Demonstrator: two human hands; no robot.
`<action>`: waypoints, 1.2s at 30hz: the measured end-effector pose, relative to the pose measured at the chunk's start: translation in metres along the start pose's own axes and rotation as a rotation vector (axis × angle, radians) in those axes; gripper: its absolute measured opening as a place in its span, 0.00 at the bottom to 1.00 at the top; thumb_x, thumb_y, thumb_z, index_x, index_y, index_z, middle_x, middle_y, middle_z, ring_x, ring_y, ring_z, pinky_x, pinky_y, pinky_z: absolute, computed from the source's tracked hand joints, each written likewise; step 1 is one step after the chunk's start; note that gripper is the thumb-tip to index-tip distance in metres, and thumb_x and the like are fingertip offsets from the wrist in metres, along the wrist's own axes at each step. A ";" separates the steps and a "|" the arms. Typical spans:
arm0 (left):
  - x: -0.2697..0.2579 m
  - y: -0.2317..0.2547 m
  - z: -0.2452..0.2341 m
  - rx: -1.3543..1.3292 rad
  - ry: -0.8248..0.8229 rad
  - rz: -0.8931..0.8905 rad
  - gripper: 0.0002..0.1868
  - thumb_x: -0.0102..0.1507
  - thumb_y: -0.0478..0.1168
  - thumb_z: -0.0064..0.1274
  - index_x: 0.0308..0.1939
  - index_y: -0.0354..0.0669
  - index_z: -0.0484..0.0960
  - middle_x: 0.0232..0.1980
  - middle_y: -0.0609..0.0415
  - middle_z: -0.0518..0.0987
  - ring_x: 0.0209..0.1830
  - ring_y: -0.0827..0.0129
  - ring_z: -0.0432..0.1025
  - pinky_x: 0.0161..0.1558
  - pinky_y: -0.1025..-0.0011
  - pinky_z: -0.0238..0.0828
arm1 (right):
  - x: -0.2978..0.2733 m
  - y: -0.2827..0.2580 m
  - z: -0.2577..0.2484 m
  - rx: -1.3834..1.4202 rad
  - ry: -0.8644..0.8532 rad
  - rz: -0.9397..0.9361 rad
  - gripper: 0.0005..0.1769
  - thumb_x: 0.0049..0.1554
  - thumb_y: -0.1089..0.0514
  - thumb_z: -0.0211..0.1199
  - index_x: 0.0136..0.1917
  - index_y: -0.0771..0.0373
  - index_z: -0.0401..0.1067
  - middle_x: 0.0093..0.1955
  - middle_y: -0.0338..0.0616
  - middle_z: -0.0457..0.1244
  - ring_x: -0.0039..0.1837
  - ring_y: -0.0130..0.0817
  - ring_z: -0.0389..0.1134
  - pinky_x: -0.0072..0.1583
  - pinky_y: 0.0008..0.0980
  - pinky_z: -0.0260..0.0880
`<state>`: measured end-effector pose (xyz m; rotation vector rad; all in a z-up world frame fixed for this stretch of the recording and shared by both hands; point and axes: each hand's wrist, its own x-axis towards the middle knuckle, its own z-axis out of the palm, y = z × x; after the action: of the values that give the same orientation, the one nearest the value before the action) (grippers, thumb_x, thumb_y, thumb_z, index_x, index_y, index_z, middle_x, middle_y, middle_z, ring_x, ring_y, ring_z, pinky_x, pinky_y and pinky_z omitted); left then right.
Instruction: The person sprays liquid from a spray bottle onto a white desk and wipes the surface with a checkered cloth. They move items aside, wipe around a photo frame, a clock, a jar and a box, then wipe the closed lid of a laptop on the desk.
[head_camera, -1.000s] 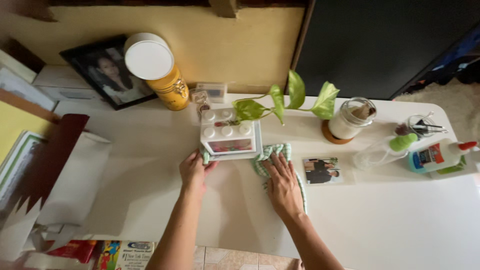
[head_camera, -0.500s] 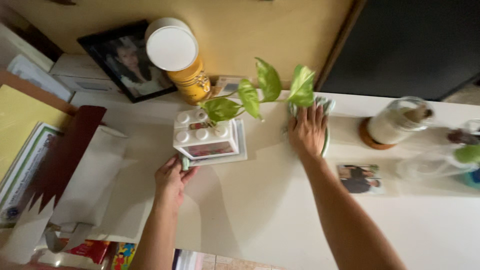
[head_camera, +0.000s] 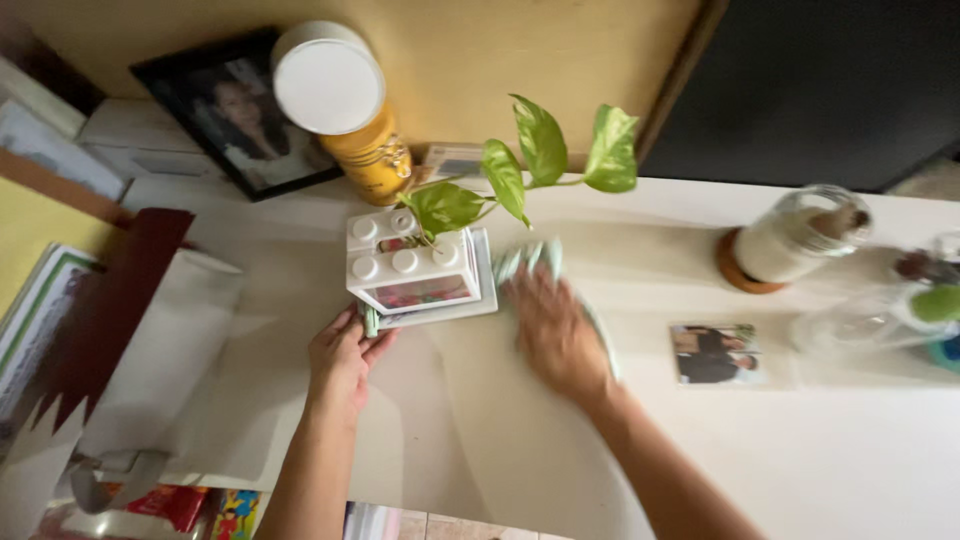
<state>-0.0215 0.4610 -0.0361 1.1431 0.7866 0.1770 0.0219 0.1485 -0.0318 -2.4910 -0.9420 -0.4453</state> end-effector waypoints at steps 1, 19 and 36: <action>-0.002 -0.005 0.005 -0.002 -0.016 -0.006 0.24 0.69 0.35 0.44 0.69 0.30 0.67 0.57 0.40 0.80 0.45 0.53 0.81 0.45 0.64 0.83 | -0.019 -0.013 -0.015 0.072 -0.101 0.048 0.36 0.56 0.59 0.55 0.77 0.61 0.57 0.80 0.55 0.50 0.82 0.53 0.47 0.77 0.54 0.43; 0.033 -0.065 0.194 -0.054 -0.247 0.039 0.17 0.70 0.34 0.42 0.59 0.28 0.78 0.49 0.41 0.82 0.40 0.57 0.81 0.43 0.65 0.85 | -0.117 -0.019 -0.110 0.138 -0.116 0.380 0.36 0.52 0.60 0.57 0.75 0.59 0.62 0.79 0.51 0.52 0.81 0.50 0.45 0.78 0.51 0.38; 0.075 -0.053 0.235 0.303 -0.198 0.011 0.15 0.72 0.46 0.40 0.54 0.46 0.80 0.47 0.45 0.83 0.40 0.53 0.79 0.39 0.60 0.76 | -0.109 -0.023 -0.117 0.151 -0.149 0.434 0.35 0.52 0.60 0.58 0.74 0.60 0.62 0.80 0.50 0.50 0.82 0.49 0.44 0.78 0.50 0.37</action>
<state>0.1698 0.3006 -0.0742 1.4274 0.6440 -0.0490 -0.0880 0.0458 0.0262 -2.5162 -0.4410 -0.0461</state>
